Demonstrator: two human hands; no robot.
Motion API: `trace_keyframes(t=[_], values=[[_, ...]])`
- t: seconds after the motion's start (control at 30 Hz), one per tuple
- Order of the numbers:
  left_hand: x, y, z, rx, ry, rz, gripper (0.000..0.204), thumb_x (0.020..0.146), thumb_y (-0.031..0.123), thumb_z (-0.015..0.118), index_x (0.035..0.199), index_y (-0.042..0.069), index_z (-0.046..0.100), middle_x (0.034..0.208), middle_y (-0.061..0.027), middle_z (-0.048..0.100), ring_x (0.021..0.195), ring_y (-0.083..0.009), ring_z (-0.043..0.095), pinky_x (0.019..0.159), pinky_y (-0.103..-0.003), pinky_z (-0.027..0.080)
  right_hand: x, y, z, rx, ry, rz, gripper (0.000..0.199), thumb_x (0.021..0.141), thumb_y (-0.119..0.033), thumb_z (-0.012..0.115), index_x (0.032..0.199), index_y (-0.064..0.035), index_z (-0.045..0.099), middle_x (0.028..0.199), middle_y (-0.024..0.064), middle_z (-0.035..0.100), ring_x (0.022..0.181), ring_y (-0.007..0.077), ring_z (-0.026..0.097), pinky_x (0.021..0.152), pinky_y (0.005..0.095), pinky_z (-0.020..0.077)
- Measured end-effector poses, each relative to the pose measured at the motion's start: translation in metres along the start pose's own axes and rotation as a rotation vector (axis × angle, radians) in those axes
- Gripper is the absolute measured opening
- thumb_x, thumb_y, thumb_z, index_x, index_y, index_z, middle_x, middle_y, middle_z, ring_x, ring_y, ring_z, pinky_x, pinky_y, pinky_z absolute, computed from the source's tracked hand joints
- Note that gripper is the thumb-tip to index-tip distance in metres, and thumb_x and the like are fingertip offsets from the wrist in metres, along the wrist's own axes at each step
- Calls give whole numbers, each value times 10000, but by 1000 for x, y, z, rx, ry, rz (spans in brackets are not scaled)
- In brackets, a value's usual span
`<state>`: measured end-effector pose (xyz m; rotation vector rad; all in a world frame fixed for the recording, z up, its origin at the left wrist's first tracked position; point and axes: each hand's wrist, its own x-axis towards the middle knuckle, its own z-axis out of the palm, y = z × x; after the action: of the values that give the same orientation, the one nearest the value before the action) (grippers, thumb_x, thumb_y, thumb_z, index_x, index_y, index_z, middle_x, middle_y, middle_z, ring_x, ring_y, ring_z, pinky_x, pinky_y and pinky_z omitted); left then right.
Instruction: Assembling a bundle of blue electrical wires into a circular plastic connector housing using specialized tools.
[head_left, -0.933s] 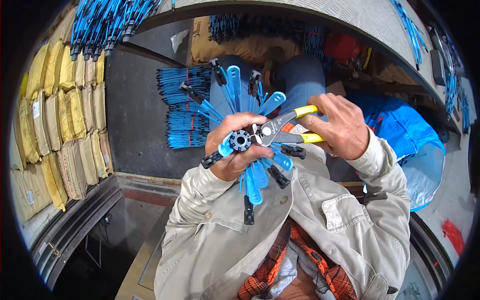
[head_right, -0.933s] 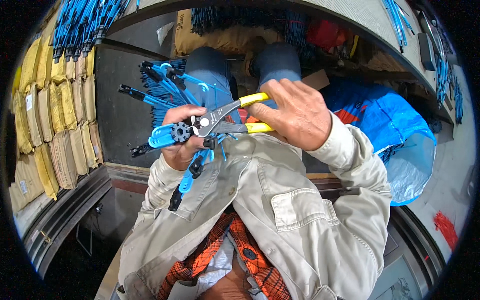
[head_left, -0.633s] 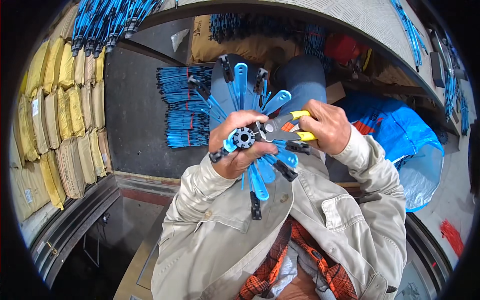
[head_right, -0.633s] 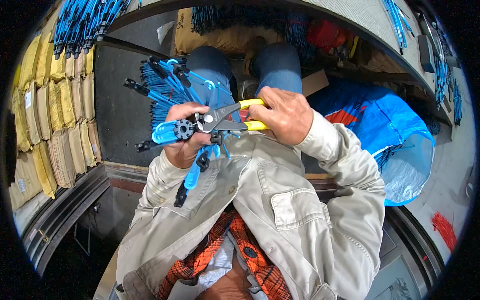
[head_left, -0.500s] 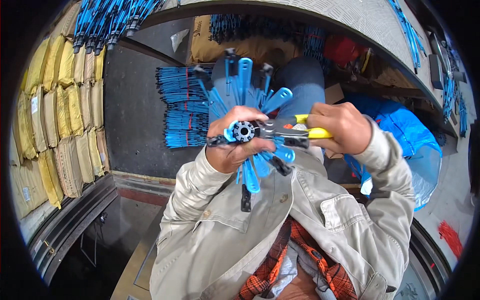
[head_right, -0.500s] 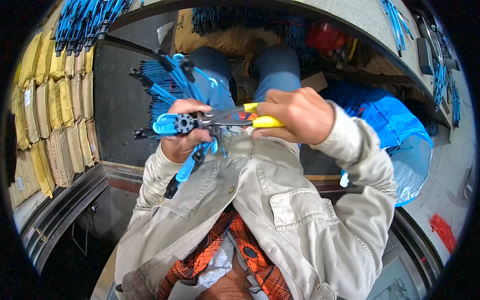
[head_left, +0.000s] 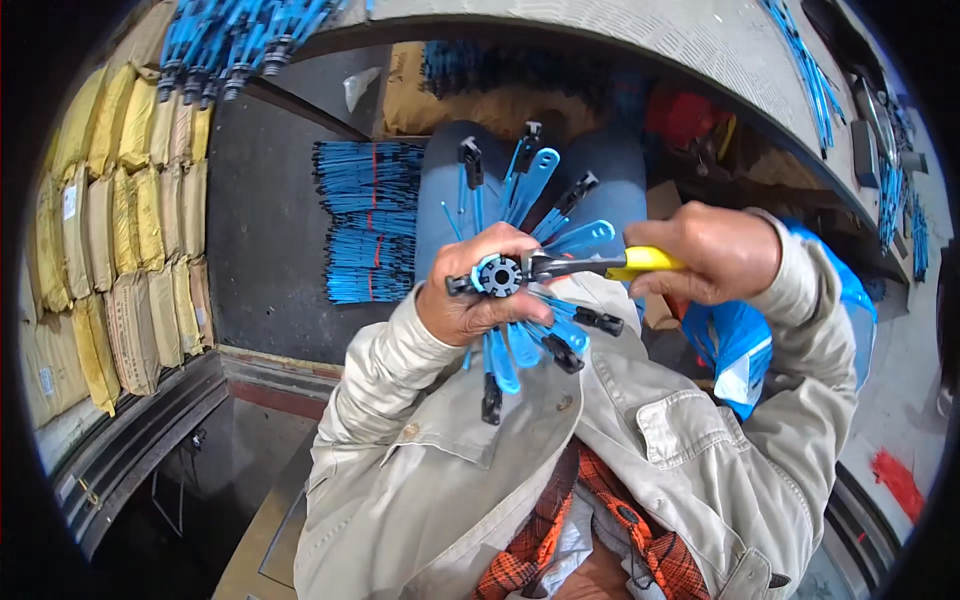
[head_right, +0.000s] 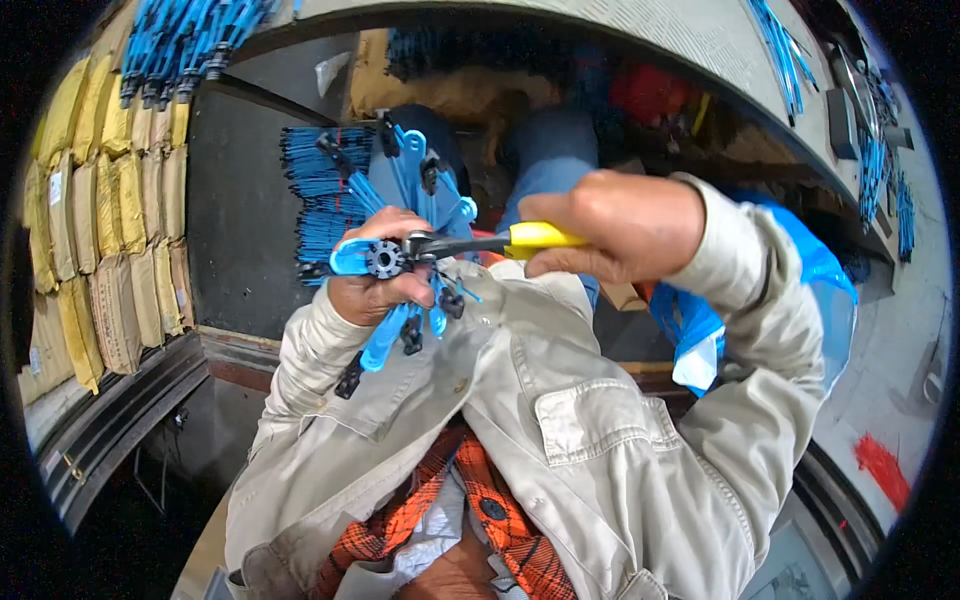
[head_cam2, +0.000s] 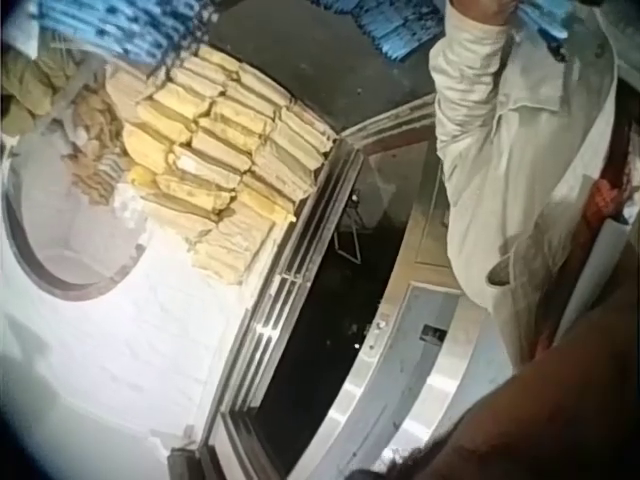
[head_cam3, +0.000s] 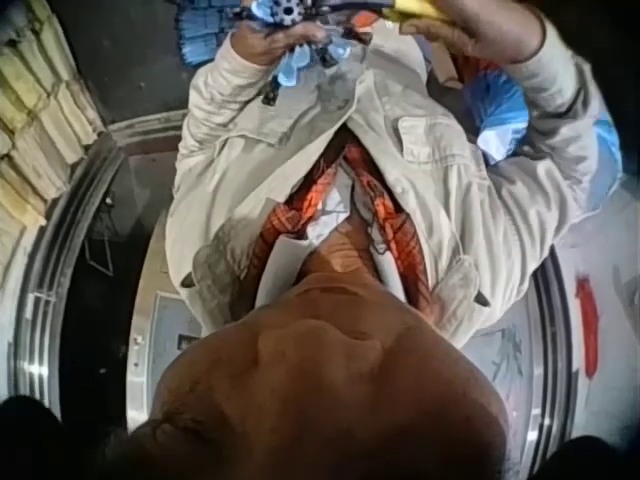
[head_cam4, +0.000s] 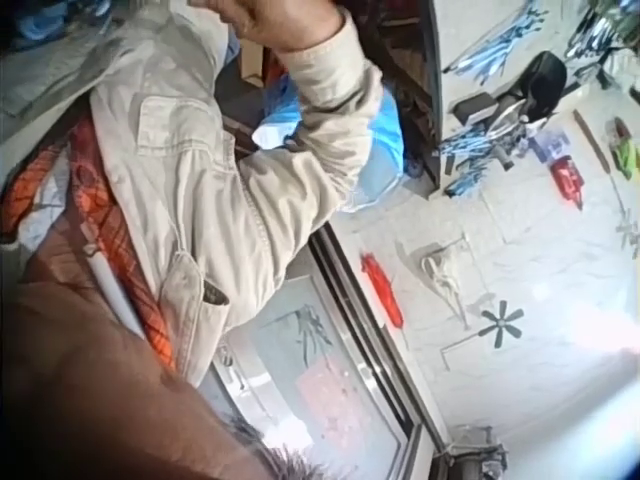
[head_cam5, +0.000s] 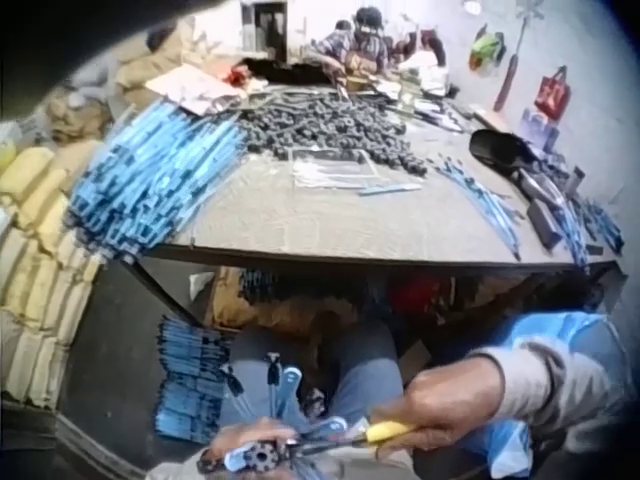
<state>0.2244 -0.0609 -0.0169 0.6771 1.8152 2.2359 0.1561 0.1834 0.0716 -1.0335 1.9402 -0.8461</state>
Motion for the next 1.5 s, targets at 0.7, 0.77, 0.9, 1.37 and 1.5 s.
trace_keyframes(t=[0.7, 0.77, 0.9, 1.37, 1.5], values=[[204, 192, -168, 1031, 443, 274, 317, 886, 265, 483, 924, -30, 596, 677, -134, 622, 534, -227, 568, 482, -311, 457, -96, 165, -107, -1116, 1114, 602, 331, 791, -341, 631, 908, -72, 479, 831, 63, 521, 637, 236, 534, 514, 335, 409], [265, 176, -213, 1384, 244, 377, 345, 873, 276, 495, 893, -55, 591, 677, -158, 620, 538, -244, 569, 490, -331, 456, -94, 166, -109, -1097, 1144, 604, 333, 794, -349, 627, 905, -71, 480, 835, 63, 520, 642, 233, 533, 514, 333, 409], [321, 96, -230, 1686, 400, -117, 429, 830, 399, 515, 757, -15, 599, 741, -174, 608, 668, -356, 581, 587, -433, 465, -89, 168, -101, -1044, 1106, 641, 354, 810, -400, 591, 905, -75, 488, 872, 61, 528, 660, 225, 532, 526, 315, 416], [298, 146, -189, 1904, 352, -28, 312, 834, 355, 532, 854, 52, 603, 872, -121, 580, 762, -311, 539, 713, -387, 419, -83, 169, -93, -1282, 1156, 543, 328, 852, -397, 537, 959, -87, 526, 1058, 65, 557, 920, 237, 554, 767, 321, 437], [224, 191, -188, 1887, 403, -167, 263, 822, 236, 576, 944, 8, 623, 913, -135, 600, 821, -288, 552, 761, -352, 423, -83, 181, -75, -1302, 1303, 429, 275, 856, -294, 565, 1043, -92, 559, 1165, 89, 536, 1077, 272, 510, 914, 356, 380]])
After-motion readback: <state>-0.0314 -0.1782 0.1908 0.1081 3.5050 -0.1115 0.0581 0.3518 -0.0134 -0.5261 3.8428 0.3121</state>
